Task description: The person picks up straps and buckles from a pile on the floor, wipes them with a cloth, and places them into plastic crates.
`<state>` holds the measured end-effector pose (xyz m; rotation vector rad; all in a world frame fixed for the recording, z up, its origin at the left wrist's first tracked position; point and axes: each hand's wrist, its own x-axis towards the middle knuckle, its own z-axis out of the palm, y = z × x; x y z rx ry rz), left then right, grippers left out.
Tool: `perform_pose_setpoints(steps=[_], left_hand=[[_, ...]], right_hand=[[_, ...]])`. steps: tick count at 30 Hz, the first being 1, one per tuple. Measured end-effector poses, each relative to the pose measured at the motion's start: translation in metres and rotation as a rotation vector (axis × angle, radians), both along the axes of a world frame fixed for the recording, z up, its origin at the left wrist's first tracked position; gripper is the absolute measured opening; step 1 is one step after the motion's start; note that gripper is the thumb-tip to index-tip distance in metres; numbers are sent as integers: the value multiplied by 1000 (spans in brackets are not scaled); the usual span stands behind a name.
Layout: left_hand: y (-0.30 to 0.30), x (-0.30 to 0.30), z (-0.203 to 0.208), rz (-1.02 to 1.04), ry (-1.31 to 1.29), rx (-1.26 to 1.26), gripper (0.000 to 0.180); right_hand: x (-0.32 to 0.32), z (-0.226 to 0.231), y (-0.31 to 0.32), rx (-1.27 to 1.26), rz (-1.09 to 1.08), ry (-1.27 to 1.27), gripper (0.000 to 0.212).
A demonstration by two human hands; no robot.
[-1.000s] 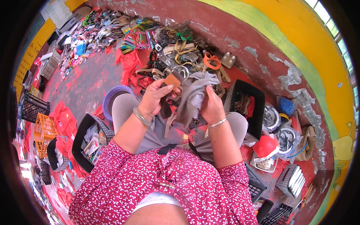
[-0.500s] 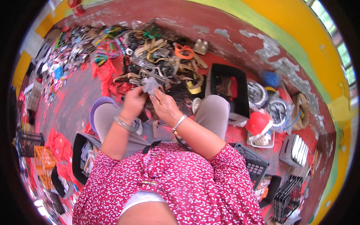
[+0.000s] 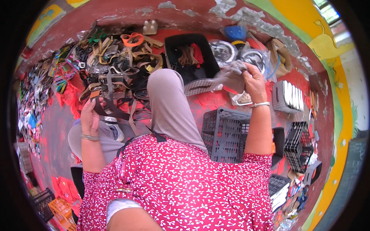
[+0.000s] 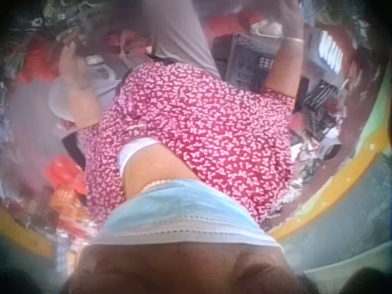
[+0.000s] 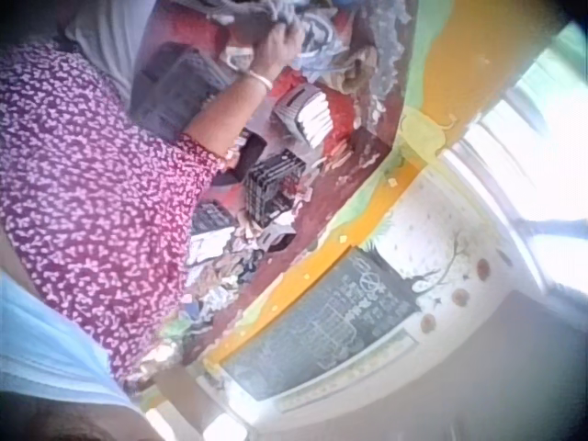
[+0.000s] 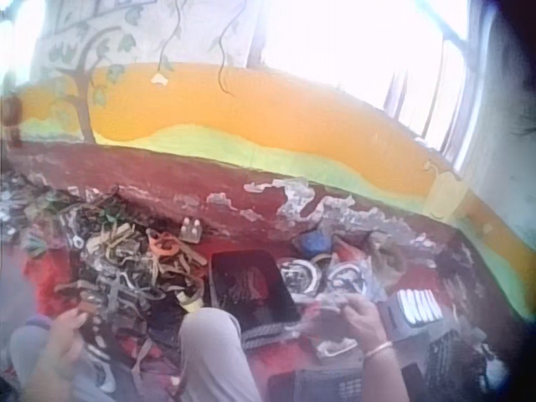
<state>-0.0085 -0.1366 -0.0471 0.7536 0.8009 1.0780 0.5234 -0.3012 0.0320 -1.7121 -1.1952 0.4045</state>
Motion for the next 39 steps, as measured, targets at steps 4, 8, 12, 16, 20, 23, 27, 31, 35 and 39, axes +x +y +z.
perform_pose_setpoints(steps=[4,8,12,16,20,23,27,31,35,39], left_hand=[[2,6,-7,-37,13,-25,22],[4,11,-6,-69,9,-35,22],[3,10,-5,-46,-7,-21,23],[-6,6,8,-52,-113,32,27],[-5,8,19,-58,-217,47,37],[-4,4,28,-115,-332,66,39],[-13,-5,48,-96,-402,35,37],[-12,-14,62,-30,-413,73,35],[-13,-14,110,52,-464,117,29],[-16,-11,170,17,-461,289,34]], right_hand=[[21,-13,-39,-244,-200,27,21],[47,-58,-60,-50,-288,336,21],[63,-90,-72,-49,-538,526,20],[25,-110,-84,-86,-577,678,13],[32,-214,-157,-450,-725,1069,9],[12,-234,-174,-649,-730,1122,15],[-13,-166,-136,-1493,-273,468,19],[12,-131,-64,-975,264,-1036,26],[-152,-1,66,-203,367,-136,18],[-273,13,130,-253,810,221,69]])
